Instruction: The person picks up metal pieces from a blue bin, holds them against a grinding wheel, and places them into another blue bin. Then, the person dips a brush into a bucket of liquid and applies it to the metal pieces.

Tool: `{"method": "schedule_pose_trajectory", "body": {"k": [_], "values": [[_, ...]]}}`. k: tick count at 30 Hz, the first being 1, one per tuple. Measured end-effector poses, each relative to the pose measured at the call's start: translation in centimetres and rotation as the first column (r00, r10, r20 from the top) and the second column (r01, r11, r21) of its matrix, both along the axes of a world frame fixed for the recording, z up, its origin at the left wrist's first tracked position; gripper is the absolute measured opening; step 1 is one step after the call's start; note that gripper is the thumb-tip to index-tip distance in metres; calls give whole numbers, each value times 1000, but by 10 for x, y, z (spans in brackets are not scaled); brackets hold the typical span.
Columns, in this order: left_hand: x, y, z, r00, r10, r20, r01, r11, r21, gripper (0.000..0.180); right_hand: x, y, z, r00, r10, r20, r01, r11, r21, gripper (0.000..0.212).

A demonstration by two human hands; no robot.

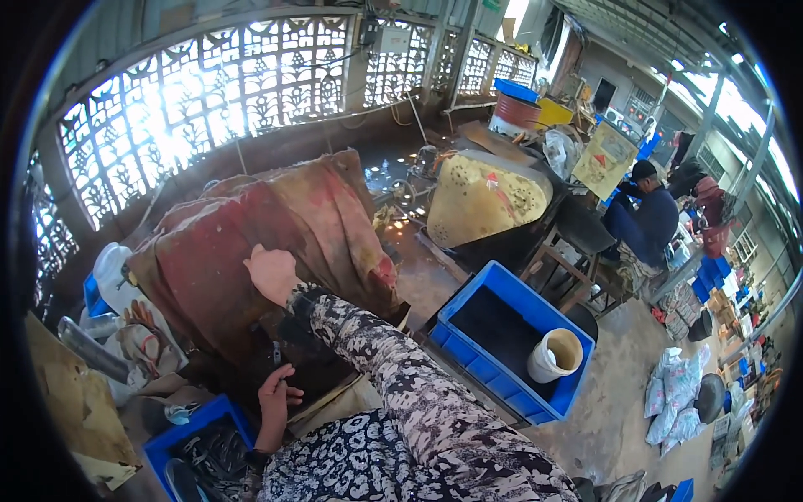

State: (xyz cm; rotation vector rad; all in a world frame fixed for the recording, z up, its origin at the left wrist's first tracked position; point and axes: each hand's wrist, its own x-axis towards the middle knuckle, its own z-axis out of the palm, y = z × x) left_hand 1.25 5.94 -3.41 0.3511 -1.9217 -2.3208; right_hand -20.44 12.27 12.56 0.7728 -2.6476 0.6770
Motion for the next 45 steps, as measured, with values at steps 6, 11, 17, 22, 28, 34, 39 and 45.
{"method": "schedule_pose_trajectory", "body": {"k": [6,11,17,22,28,34,39,45], "values": [[-5,1,-6,999,-46,-1,46,994,-101,25,-7,9,-2,1000,20,-18,-21,1000,-15,35],[0,-5,-7,997,57,47,-50,989,-140,23,-12,-7,-10,992,115,-44,-116,992,-39,34],[-5,-7,-18,993,93,71,-81,983,-165,23,-9,-2,-4,991,126,37,-122,988,-99,33],[-6,-7,-16,987,117,111,-93,975,-204,23,-11,-3,-5,990,140,17,-138,988,-65,32],[-8,-7,-16,976,152,153,-120,972,-201,22,-17,-8,-6,988,151,21,-150,988,-48,33],[-9,-2,-19,982,122,144,-76,954,-290,26,-17,-2,-3,981,191,27,-189,981,-49,31],[-3,1,-12,973,154,170,-93,942,-322,27,-13,-4,-5,985,170,12,-169,985,-14,32],[1,-5,-20,982,120,150,-44,900,-434,26,-10,-4,-3,981,196,16,-195,980,-32,33]]}}
